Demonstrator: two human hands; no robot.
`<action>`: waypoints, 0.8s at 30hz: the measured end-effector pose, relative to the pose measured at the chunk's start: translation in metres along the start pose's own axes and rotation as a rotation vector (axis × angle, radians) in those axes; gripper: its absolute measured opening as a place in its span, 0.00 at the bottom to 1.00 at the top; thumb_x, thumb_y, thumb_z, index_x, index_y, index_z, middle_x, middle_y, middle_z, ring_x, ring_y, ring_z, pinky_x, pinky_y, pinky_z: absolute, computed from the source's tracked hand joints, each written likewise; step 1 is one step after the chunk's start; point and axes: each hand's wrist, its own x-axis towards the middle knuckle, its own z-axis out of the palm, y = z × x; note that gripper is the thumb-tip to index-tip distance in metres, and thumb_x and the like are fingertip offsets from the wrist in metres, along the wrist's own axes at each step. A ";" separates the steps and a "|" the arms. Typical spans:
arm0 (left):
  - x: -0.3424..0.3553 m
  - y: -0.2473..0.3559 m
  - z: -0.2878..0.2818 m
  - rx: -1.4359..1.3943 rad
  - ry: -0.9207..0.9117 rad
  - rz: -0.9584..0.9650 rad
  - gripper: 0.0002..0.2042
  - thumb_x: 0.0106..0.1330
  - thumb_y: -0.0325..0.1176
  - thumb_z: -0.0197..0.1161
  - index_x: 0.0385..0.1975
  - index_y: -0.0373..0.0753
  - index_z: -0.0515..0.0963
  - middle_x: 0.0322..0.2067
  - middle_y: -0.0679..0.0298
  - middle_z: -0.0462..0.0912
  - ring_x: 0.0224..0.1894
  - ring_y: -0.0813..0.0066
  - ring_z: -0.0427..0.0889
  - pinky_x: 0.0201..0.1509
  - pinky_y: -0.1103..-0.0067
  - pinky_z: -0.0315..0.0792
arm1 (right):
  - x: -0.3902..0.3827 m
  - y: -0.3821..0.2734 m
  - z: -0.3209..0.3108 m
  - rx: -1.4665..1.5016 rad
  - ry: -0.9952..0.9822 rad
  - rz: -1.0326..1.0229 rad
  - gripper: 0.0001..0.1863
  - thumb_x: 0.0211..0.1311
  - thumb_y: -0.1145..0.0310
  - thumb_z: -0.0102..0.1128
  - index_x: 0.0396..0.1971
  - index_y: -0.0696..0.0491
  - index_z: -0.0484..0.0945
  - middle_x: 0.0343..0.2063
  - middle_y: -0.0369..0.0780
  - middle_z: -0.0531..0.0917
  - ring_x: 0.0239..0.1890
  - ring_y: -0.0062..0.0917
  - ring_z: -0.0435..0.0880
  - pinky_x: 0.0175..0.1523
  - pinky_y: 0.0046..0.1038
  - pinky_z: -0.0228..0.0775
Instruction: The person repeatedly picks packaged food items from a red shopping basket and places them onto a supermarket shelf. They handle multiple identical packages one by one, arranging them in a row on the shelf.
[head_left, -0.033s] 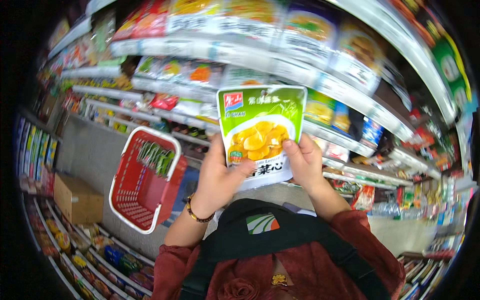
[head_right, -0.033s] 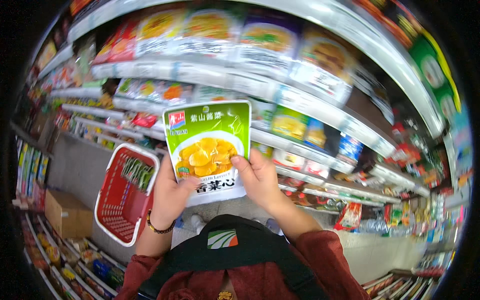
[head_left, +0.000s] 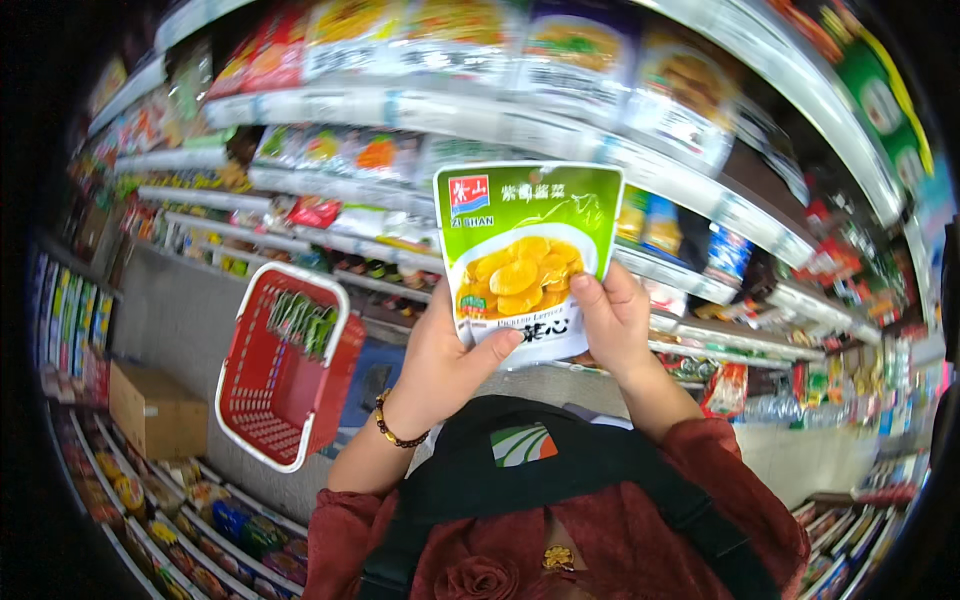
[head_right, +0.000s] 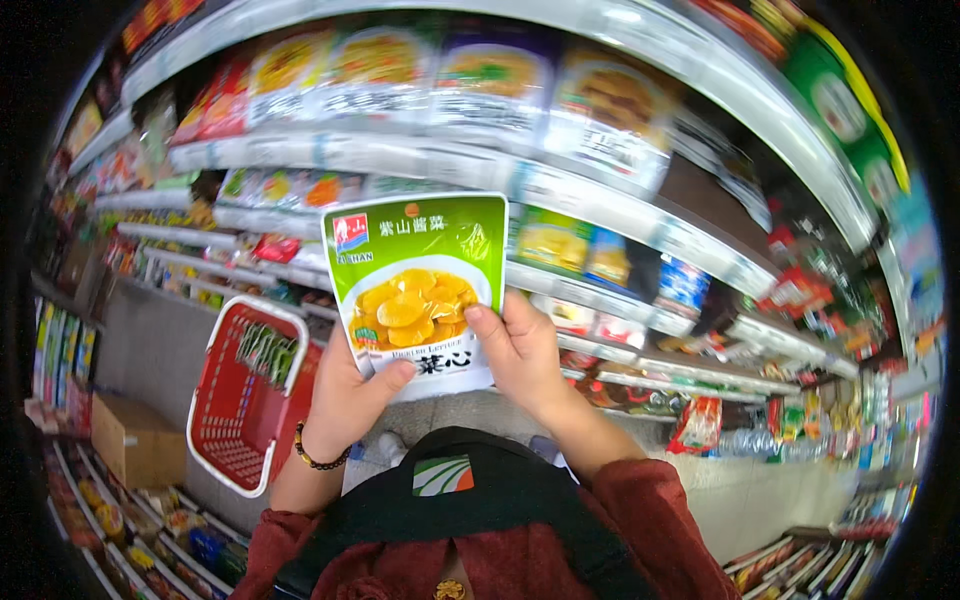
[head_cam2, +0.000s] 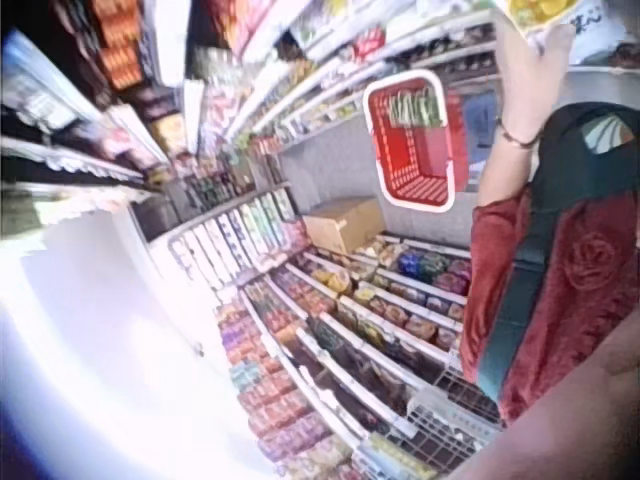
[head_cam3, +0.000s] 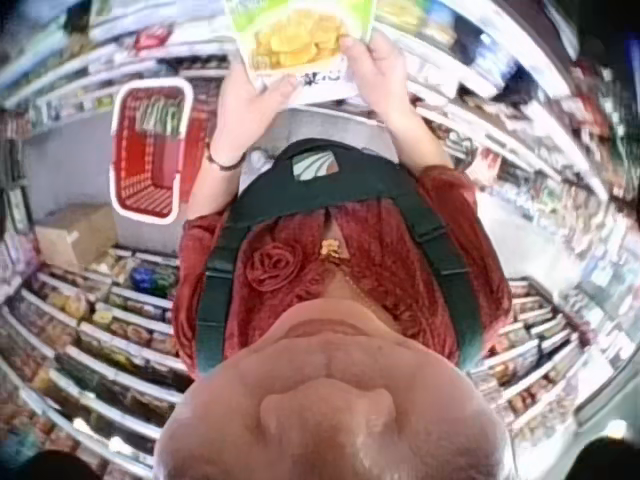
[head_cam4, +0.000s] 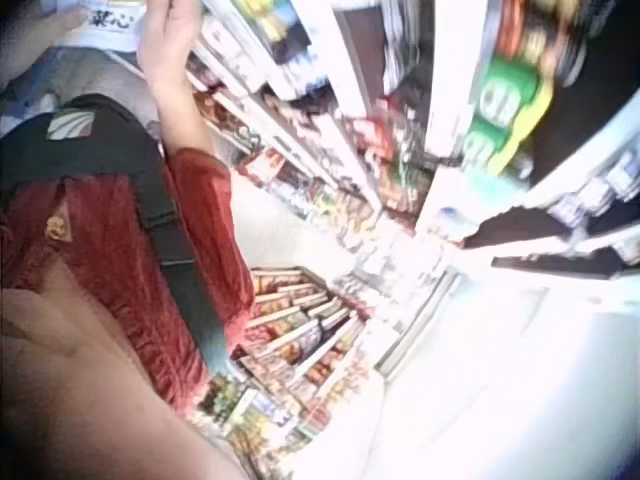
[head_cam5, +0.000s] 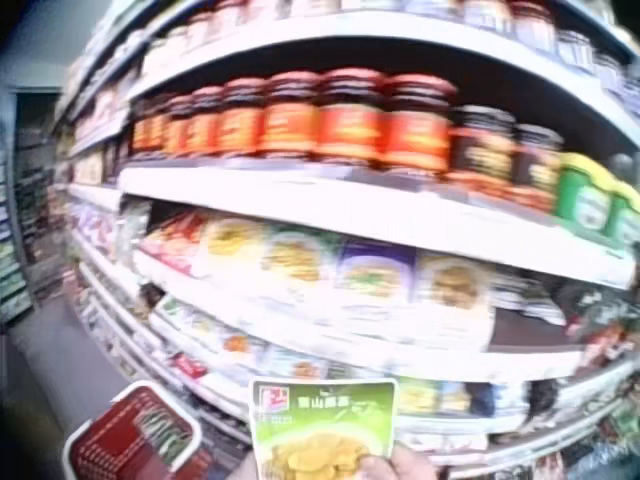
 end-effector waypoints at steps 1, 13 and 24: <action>-0.001 0.008 0.023 -0.155 -0.109 -0.250 0.19 0.54 0.25 0.57 0.45 0.31 0.61 0.35 0.62 0.74 0.30 0.79 0.75 0.30 0.83 0.72 | -0.005 -0.005 -0.032 -0.079 -0.011 0.009 0.10 0.58 0.69 0.49 0.37 0.58 0.71 0.28 0.35 0.76 0.30 0.13 0.71 0.36 0.16 0.65; 0.034 0.034 0.190 -0.661 -0.430 -0.435 0.16 0.56 0.20 0.51 0.45 0.32 0.59 0.37 0.56 0.73 0.31 0.69 0.78 0.27 0.78 0.77 | -0.075 -0.059 -0.201 0.657 -0.003 0.265 0.13 0.51 0.78 0.51 0.39 0.61 0.69 0.30 0.43 0.78 0.24 0.22 0.78 0.28 0.21 0.74; 0.177 0.058 0.264 -0.416 -0.311 -0.074 0.13 0.54 0.23 0.53 0.39 0.26 0.65 0.31 0.56 0.74 0.22 0.73 0.77 0.21 0.82 0.75 | 0.052 -0.101 -0.270 0.110 0.273 -0.041 0.27 0.50 0.83 0.46 0.53 0.62 0.54 0.39 0.46 0.73 0.37 0.24 0.75 0.36 0.21 0.72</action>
